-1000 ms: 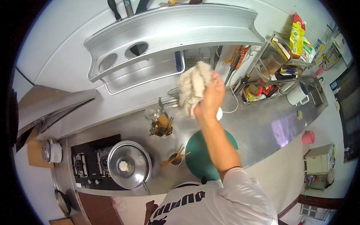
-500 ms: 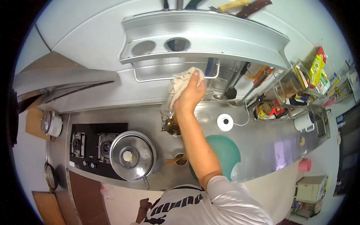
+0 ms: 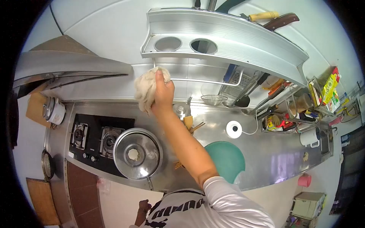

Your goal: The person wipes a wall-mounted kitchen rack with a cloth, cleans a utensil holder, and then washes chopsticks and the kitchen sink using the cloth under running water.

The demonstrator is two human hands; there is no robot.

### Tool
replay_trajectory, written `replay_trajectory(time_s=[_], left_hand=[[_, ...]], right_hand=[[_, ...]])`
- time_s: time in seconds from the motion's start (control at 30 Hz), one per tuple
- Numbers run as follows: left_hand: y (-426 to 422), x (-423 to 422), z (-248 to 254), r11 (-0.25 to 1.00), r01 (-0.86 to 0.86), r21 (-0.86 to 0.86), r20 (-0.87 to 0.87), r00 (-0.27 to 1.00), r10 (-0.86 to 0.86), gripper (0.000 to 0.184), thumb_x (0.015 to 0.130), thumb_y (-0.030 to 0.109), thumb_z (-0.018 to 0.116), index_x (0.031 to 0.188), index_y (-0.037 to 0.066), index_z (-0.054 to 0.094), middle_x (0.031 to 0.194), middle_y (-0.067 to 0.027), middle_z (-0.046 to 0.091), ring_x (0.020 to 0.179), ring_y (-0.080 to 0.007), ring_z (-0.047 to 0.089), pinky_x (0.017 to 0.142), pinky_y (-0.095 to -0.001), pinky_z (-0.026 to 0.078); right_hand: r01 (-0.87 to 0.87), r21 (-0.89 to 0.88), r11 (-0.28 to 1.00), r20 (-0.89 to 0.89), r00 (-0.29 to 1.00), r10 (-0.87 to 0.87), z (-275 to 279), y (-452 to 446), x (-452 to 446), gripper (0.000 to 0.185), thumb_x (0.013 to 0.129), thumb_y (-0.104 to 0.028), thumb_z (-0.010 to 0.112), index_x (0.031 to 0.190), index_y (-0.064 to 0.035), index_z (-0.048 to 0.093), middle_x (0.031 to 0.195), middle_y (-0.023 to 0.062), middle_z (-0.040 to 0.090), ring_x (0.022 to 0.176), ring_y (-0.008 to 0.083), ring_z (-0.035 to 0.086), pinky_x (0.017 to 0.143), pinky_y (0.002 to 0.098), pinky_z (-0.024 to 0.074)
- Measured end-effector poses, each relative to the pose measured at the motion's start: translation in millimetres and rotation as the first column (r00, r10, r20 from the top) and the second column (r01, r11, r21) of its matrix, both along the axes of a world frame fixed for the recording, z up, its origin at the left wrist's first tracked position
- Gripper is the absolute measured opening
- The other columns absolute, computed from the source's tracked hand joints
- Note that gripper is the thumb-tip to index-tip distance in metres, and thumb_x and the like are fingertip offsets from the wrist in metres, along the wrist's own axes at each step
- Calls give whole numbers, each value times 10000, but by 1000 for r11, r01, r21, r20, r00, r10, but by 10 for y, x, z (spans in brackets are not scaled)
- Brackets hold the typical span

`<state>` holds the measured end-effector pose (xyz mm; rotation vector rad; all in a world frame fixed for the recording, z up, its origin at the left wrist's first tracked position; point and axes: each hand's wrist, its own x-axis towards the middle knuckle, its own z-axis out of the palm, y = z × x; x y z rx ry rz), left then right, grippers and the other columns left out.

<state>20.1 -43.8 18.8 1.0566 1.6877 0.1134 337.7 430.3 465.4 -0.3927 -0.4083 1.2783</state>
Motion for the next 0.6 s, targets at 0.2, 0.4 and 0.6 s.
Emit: replay_trajectory(time_s=[0.2,0.4,0.6], left_hand=[[212,186,565,956,293,-21,-235,928,-290,160,782,101,516,625,79,490,467,-80,473,363,-206,462,322,-342,351],[372,271,628,639,-695,-329,53,662,748,141,804,92,512,674,45,481,465,-117,469,340,-216,431,306,-329,334],[476,375,795,584,-744,-325,-83,637,766,194,808,92,500,625,35,471,479,-142,497,342,-210,433,303,-339,345]], right_hand=[[-331,-68,941,258,905,337,-521,-13,348,265,899,-240,539,1040,-15,545,980,119,614,874,226,623,746,359,523],[-133,-118,984,-361,929,82,-276,166,720,341,869,-255,484,1097,-8,544,1091,143,605,1000,311,575,870,440,470],[-308,343,887,-349,836,424,-266,642,919,324,850,-202,511,1082,16,566,1090,175,599,1000,337,575,911,477,462]])
